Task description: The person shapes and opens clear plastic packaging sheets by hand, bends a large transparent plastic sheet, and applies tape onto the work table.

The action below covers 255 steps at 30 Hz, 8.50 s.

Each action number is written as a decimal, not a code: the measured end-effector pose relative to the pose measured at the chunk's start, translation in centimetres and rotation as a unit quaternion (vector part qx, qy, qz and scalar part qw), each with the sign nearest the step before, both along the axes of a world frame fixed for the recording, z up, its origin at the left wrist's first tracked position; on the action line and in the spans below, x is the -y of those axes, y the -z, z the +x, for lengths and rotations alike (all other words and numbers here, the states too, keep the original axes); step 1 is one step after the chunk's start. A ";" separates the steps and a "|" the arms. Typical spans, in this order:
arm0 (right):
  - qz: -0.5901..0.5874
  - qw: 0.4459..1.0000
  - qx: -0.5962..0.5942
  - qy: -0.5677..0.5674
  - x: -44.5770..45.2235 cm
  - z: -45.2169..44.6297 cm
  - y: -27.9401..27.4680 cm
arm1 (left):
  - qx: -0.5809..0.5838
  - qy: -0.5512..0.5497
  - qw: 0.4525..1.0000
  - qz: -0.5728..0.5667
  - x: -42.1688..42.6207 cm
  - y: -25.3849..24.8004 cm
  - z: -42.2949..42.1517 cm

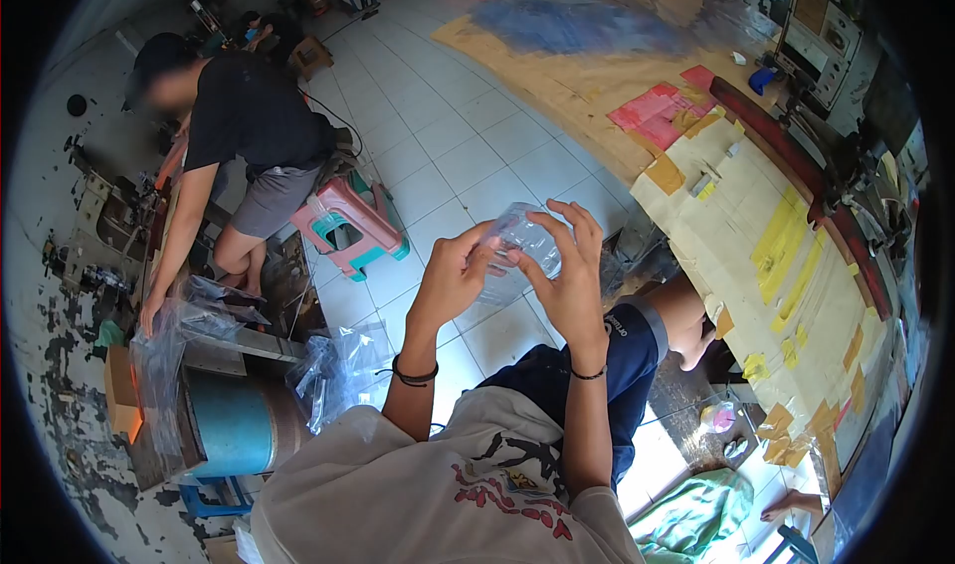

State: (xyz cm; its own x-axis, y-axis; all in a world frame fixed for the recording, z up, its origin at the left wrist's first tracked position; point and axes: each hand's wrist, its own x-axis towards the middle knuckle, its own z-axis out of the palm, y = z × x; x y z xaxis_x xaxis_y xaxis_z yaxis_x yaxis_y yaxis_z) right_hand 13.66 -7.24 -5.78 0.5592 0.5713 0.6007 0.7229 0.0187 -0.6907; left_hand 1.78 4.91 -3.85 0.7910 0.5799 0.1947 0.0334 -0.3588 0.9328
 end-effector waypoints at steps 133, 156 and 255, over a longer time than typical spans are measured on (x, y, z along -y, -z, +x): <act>0.077 0.990 -0.091 -0.081 3.2 0.3 -2.8 | 0.064 0.075 0.995 -0.007 2.4 -3.1 -1.1; 0.095 0.995 0.022 -0.014 3.6 -1.7 -4.6 | 0.112 -0.061 0.967 0.222 4.4 -3.5 -0.3; 0.187 0.850 -0.426 -0.246 4.4 -0.6 -3.3 | 0.279 -0.016 0.960 0.028 1.9 -0.3 -2.2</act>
State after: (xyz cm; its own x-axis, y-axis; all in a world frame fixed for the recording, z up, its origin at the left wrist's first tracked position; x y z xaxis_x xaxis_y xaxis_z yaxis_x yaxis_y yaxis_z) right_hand 13.10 -11.59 -2.52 0.6321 0.7195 0.2878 -0.1963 0.5079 -0.8388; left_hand -0.43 2.97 -3.56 0.5362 0.5788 0.6144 -0.4537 -0.4163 0.7880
